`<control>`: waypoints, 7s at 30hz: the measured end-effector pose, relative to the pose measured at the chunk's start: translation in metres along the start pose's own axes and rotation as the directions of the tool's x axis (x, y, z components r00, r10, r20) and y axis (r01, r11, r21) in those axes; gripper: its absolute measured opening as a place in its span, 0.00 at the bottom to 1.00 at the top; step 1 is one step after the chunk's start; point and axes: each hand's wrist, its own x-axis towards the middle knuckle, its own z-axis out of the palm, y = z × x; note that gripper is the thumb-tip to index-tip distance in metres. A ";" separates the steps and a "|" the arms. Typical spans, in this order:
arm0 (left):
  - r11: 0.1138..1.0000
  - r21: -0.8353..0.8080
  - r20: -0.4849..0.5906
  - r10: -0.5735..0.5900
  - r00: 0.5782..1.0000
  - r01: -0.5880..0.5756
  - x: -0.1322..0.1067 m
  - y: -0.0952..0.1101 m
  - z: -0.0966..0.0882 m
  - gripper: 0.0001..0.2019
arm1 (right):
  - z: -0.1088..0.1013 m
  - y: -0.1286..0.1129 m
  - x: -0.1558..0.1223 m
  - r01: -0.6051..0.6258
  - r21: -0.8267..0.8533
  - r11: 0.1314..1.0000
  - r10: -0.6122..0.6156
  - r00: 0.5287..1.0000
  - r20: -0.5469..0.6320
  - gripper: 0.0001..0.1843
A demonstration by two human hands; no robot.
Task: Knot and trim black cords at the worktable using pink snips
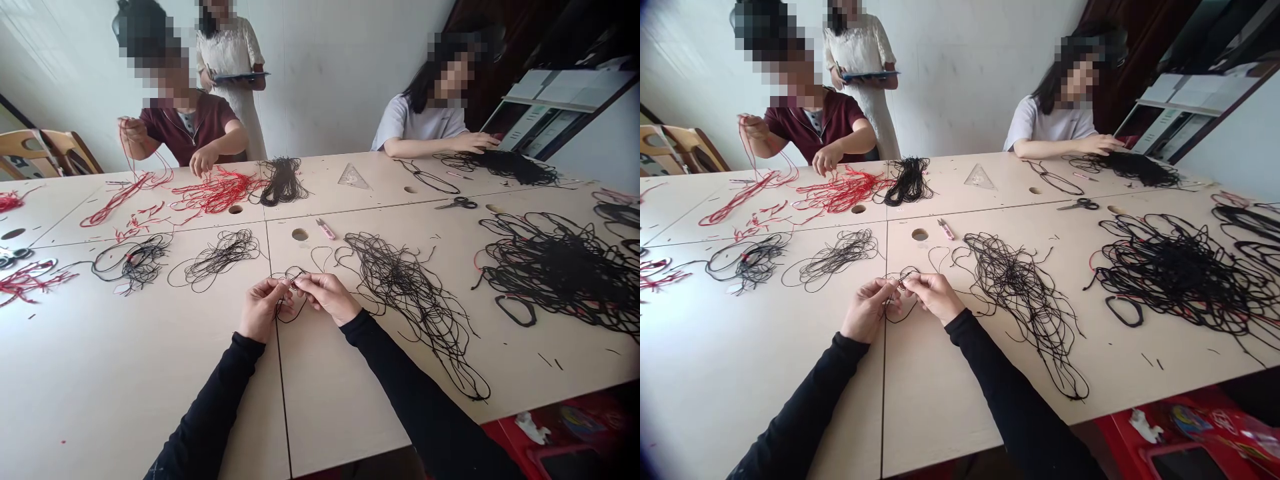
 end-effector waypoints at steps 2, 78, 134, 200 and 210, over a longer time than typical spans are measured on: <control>1.000 0.000 -0.008 0.006 1.000 -0.006 0.000 0.000 0.000 0.13 | 0.000 0.000 0.000 -0.015 0.014 1.000 0.015 1.000 0.022 0.16; 1.000 -0.007 0.064 0.011 0.998 -0.011 -0.003 0.006 0.003 0.14 | 0.002 -0.002 -0.003 0.022 0.065 0.998 -0.029 0.993 0.118 0.20; 0.902 0.385 -0.139 0.267 0.954 -0.196 -0.005 -0.001 0.008 0.15 | 0.004 0.004 -0.001 0.040 -0.033 0.999 -0.041 0.999 -0.026 0.21; 0.959 -0.258 0.036 -0.114 0.993 0.120 0.001 0.004 0.000 0.13 | 0.008 -0.006 -0.008 0.229 -0.250 0.941 -0.237 0.971 -0.006 0.12; 0.963 -0.252 -0.183 0.047 0.982 -0.093 0.006 0.000 -0.003 0.15 | 0.004 0.000 -0.005 0.267 -0.324 0.908 -0.305 0.949 -0.074 0.08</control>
